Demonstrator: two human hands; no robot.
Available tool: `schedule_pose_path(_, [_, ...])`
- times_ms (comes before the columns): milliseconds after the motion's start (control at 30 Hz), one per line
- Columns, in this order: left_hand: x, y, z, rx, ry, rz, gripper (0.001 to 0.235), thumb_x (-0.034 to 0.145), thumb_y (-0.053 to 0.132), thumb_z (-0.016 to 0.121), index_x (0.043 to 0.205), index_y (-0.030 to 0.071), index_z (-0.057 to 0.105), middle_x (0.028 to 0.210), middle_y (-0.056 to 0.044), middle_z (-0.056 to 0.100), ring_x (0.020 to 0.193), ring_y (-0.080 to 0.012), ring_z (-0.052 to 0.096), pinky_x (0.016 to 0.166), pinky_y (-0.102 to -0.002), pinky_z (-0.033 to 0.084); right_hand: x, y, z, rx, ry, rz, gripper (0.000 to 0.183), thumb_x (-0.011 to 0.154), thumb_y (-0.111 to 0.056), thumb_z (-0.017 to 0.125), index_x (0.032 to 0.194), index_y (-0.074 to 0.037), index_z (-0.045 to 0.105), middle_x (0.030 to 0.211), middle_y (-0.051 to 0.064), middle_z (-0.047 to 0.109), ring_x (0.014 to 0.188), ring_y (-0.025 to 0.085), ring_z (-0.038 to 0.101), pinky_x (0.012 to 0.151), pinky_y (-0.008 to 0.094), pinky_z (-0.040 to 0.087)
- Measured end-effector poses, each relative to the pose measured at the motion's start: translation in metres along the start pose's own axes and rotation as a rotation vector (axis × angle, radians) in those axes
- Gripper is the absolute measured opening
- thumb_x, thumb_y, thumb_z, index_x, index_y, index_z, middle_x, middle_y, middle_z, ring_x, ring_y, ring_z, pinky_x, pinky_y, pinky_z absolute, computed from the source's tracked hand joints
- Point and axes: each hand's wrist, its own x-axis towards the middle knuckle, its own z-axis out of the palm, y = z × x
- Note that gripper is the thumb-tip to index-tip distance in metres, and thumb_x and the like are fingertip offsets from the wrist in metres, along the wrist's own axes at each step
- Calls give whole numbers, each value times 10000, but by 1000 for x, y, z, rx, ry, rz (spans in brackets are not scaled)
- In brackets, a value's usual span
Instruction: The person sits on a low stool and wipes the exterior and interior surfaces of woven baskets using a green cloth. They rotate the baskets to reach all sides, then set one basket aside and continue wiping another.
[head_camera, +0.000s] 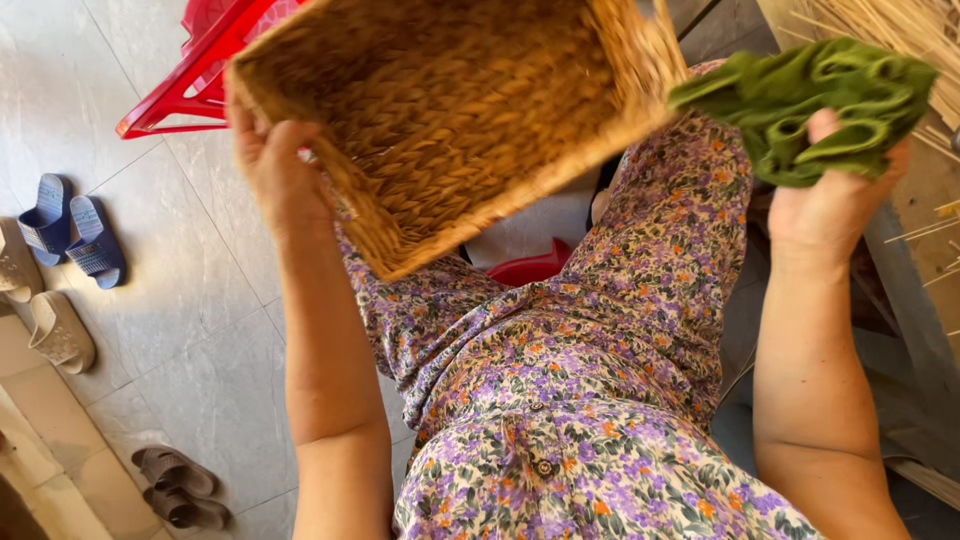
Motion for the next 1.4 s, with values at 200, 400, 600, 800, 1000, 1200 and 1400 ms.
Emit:
schedule_pose_path(200, [8, 36, -43, -90, 157, -22, 740, 778, -206, 467, 1488, 4, 451, 1336, -179, 644, 1167, -330, 676, 957, -449, 616, 14, 21, -22, 59, 133, 13, 397, 962, -15, 769, 1333, 14, 629, 1304, 87, 674, 1175, 229, 664, 1065, 382, 537])
schedule_pose_path(400, [9, 34, -43, -128, 127, -38, 747, 820, -204, 467, 1527, 38, 450, 1380, -148, 628, 1181, -288, 653, 903, -386, 574, 26, 62, 4, 58, 0, 89, 423, 987, -7, 837, 1357, -44, 638, 1278, 51, 681, 1171, 204, 671, 1021, 348, 535])
schedule_pose_path(600, [18, -8, -19, -111, 120, -100, 787, 766, -221, 482, 1503, 48, 437, 1344, -144, 630, 1170, -278, 674, 954, -402, 615, 57, 96, 27, 4, -57, 182, 428, 963, 2, 836, 1340, -73, 649, 1251, 20, 705, 1172, 166, 670, 1057, 324, 547])
schedule_pose_path(800, [58, -53, 2, -58, -10, -191, 835, 771, -219, 511, 1548, 65, 389, 1351, -156, 656, 1180, -276, 692, 919, -351, 598, 58, 93, 30, -141, -47, 347, 311, 961, 10, 761, 1253, -81, 708, 1169, 29, 738, 1120, 158, 707, 1019, 306, 588])
schedule_pose_path(1000, [117, -96, 7, 345, -150, -363, 689, 971, 36, 687, 1570, 158, 372, 1241, -91, 678, 1025, -188, 689, 706, -379, 591, 55, 95, 29, -399, -147, 297, 317, 933, 13, 776, 1229, -71, 702, 1122, -5, 715, 1015, 108, 675, 909, 270, 565])
schedule_pose_path(1200, [108, -156, -26, 522, -98, -454, 664, 919, 61, 685, 1489, 161, 360, 1105, -37, 687, 939, -159, 662, 680, -360, 545, 55, 99, 32, -593, -282, 325, 344, 934, -47, 807, 1259, -41, 695, 1100, -23, 723, 985, 62, 650, 875, 232, 544])
schedule_pose_path(1400, [60, -176, -64, 316, -93, -546, 408, 938, 62, 594, 1343, 20, 626, 1104, -67, 731, 959, -155, 689, 852, -295, 566, 51, 98, 37, -628, -283, 330, 353, 935, -57, 802, 1271, -41, 695, 1106, -20, 724, 990, 64, 643, 874, 238, 536])
